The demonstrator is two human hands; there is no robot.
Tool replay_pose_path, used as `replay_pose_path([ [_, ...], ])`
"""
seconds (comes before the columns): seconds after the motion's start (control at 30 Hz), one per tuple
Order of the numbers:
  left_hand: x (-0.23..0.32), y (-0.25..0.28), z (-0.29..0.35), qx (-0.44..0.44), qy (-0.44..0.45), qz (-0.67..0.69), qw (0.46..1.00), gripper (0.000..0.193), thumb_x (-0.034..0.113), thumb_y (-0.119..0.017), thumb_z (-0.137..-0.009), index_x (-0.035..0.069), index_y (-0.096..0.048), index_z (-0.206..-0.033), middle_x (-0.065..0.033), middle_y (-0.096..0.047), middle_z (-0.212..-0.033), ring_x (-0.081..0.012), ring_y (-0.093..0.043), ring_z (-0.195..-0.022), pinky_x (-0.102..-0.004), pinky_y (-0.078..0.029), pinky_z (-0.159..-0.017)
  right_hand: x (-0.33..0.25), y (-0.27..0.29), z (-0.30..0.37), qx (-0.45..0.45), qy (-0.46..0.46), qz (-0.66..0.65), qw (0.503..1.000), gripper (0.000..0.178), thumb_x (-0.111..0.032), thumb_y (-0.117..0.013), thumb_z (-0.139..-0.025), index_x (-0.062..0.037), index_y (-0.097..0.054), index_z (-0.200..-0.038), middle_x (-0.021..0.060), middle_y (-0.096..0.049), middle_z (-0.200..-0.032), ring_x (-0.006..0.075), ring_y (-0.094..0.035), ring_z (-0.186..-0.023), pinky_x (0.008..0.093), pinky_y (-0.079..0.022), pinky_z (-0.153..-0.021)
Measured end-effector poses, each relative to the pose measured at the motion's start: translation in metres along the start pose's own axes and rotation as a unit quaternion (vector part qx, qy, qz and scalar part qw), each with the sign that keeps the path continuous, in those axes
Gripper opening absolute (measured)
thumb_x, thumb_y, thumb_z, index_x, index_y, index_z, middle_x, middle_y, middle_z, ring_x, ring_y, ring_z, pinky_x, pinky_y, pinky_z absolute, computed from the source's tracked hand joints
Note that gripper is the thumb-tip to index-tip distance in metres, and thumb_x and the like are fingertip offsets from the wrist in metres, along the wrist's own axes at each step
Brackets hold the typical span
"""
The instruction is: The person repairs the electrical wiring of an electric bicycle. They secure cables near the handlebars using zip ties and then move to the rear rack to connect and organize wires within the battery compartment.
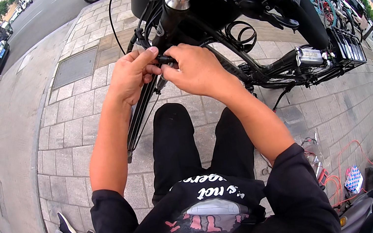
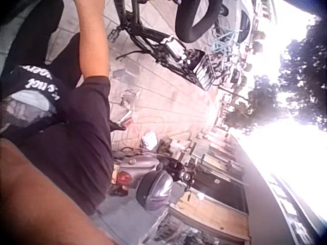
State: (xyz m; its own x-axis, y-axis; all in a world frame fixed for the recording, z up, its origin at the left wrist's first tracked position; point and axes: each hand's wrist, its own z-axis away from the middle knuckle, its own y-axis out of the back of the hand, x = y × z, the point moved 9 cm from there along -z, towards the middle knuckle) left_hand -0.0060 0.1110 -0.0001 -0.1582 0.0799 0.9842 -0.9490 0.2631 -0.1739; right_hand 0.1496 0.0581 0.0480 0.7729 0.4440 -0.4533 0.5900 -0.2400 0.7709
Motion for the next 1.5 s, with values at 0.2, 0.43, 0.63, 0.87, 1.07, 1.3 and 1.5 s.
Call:
replay_pose_path([
  [0.2,0.006,0.005,-0.003,0.038,-0.016,-0.04,0.998,0.024,0.028,-0.082,-0.098,0.006,-0.071,-0.097,-0.0024,-0.07,-0.083,-0.0065,-0.064,-0.066,-0.0221,-0.039,-0.053,0.006,-0.004,-0.006,-0.024,-0.02,-0.053,0.998,0.034,-0.034,-0.067,-0.099,-0.0015,-0.075,-0.098,0.02,-0.076,-0.1,0.0448,-0.073,-0.097,0.0549,-0.057,-0.088],
  [0.43,0.009,-0.003,0.006,0.067,-0.004,-0.072,0.995,0.021,0.026,-0.078,-0.102,0.007,-0.069,-0.1,-0.0008,-0.07,-0.09,-0.0068,-0.068,-0.067,-0.0207,-0.037,-0.046,-0.007,-0.009,0.016,0.135,0.01,0.074,0.988,0.019,-0.016,-0.071,-0.094,-0.005,-0.072,-0.109,0.0138,-0.072,-0.099,0.04,-0.075,-0.079,0.0495,-0.06,-0.072],
  [0.63,0.006,0.004,-0.001,0.037,0.002,-0.065,0.997,0.026,0.026,-0.082,-0.096,0.004,-0.069,-0.096,-0.0029,-0.068,-0.084,-0.0071,-0.062,-0.056,-0.0211,-0.037,-0.043,0.008,-0.008,-0.005,-0.035,-0.046,-0.029,0.998,0.029,-0.027,-0.069,-0.095,-0.0039,-0.074,-0.112,0.0188,-0.075,-0.097,0.0453,-0.074,-0.089,0.0537,-0.058,-0.083],
  [0.87,0.011,-0.005,0.003,0.076,-0.026,-0.089,0.993,0.02,0.023,-0.078,-0.099,0.008,-0.066,-0.094,0.0005,-0.064,-0.073,-0.0071,-0.058,-0.052,-0.0212,-0.033,-0.041,-0.006,-0.009,0.003,0.064,0.032,0.114,0.991,0.016,-0.017,-0.069,-0.093,-0.0021,-0.074,-0.093,0.0199,-0.077,-0.086,0.0372,-0.079,-0.085,0.0469,-0.062,-0.078],
  [1.07,0.012,-0.005,0.01,0.028,-0.025,-0.105,0.994,0.025,0.026,-0.077,-0.101,0.007,-0.064,-0.092,0.0,-0.061,-0.068,-0.0067,-0.051,-0.05,-0.022,-0.03,-0.044,0.007,-0.015,-0.01,-0.097,-0.09,-0.062,0.989,0.028,-0.024,-0.066,-0.096,0.002,-0.068,-0.088,0.0181,-0.073,-0.077,0.033,-0.076,-0.069,0.0442,-0.059,-0.062],
  [1.3,0.01,-0.007,0.007,-0.031,-0.059,-0.061,0.996,0.025,0.028,-0.075,-0.105,0.008,-0.065,-0.093,-0.001,-0.062,-0.069,-0.0069,-0.05,-0.054,-0.0212,-0.03,-0.048,0.015,-0.02,-0.006,-0.208,-0.172,-0.315,0.91,0.033,-0.026,-0.057,-0.107,0.0038,-0.071,-0.106,0.0089,-0.07,-0.08,0.0173,-0.072,-0.058,0.0299,-0.049,-0.046],
  [1.5,0.0,-0.002,0.004,-0.03,-0.043,0.013,0.999,0.023,0.027,-0.071,-0.108,0.006,-0.067,-0.1,-0.004,-0.067,-0.076,-0.0087,-0.057,-0.057,-0.0201,-0.032,-0.044,0.017,-0.023,-0.005,-0.071,-0.148,-0.378,0.911,0.03,-0.02,-0.063,-0.102,0.0078,-0.073,-0.104,0.0188,-0.074,-0.08,0.0246,-0.076,-0.064,0.0375,-0.057,-0.056],
])
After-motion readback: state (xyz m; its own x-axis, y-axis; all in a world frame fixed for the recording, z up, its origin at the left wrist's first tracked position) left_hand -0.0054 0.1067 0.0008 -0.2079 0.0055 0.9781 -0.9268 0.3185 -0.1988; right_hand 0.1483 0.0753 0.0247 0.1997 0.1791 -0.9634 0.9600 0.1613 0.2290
